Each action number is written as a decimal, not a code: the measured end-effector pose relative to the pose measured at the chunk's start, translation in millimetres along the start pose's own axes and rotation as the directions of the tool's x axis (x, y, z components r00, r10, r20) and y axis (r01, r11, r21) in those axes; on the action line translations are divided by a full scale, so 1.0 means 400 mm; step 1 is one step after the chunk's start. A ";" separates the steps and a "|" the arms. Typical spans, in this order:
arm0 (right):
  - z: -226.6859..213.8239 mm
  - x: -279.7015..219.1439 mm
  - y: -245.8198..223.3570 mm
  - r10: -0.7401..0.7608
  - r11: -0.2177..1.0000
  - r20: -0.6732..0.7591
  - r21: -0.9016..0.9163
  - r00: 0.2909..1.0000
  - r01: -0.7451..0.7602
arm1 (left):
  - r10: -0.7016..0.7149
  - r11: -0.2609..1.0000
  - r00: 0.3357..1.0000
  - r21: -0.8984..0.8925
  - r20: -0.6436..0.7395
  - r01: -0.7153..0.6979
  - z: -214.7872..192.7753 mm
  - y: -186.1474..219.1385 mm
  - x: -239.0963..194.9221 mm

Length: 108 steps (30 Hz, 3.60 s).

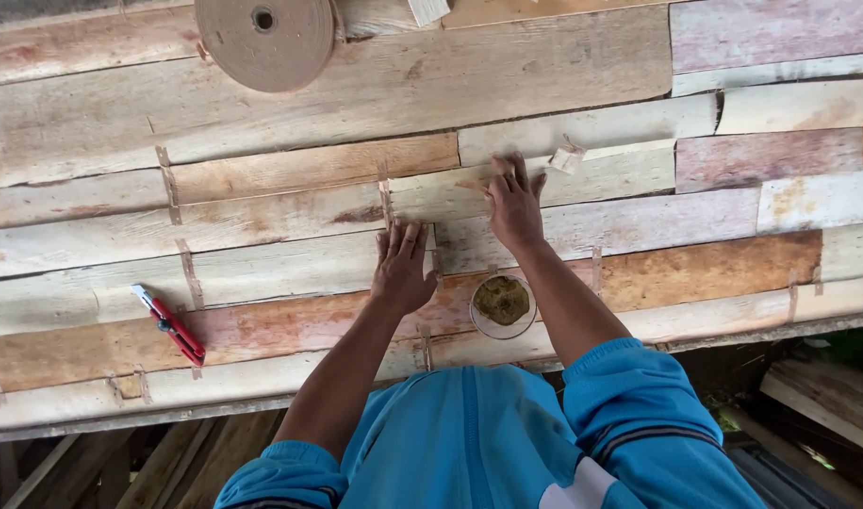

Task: Applying adhesive to thin wood veneer strips and placing them onto a wooden panel to create a decorative surface.

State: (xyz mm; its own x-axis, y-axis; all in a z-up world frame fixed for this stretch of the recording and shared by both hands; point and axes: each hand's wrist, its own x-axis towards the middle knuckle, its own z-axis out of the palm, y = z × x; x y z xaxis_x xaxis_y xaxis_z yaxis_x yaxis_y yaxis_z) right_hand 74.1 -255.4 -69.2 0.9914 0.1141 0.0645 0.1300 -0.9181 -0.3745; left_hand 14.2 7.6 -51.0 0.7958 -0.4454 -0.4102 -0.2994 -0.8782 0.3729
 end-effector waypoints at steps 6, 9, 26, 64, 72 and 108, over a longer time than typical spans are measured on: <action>0.013 -0.009 0.004 0.022 1.000 0.022 -0.011 1.000 -0.022 | 0.000 1.000 1.000 -0.003 -0.018 -0.001 0.006 -0.006 0.001; 0.011 -0.005 0.002 0.048 0.998 0.070 -0.038 0.996 -0.045 | -0.003 1.000 1.000 0.014 -0.030 0.004 0.012 -0.006 0.000; -0.040 0.041 -0.031 0.175 0.985 0.326 -0.066 0.929 -0.162 | 0.061 0.990 0.961 0.135 -0.271 -0.025 -0.133 -0.014 0.136; -0.095 0.051 -0.030 0.123 0.992 0.341 -0.080 0.932 -0.102 | 0.121 0.992 0.990 -0.031 0.072 -0.119 -0.192 -0.142 0.228; -0.045 0.070 0.003 -0.098 0.977 0.065 -0.185 0.993 0.108 | 0.253 0.956 0.805 0.010 -0.536 -0.293 -0.124 -0.279 0.168; 0.068 0.049 -0.044 -0.108 0.994 0.137 0.044 0.985 0.103 | 0.158 0.986 0.891 0.123 -0.426 -0.116 -0.130 -0.139 0.164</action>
State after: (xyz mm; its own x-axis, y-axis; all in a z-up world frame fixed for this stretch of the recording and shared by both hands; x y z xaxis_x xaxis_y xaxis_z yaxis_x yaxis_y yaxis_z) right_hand 91.6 -226.6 -86.6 0.9643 0.2637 -0.0228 0.2321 -0.8837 -0.4065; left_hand 110.3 36.2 -55.3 0.8859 -0.4613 0.0481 -0.4520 -0.8354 0.3128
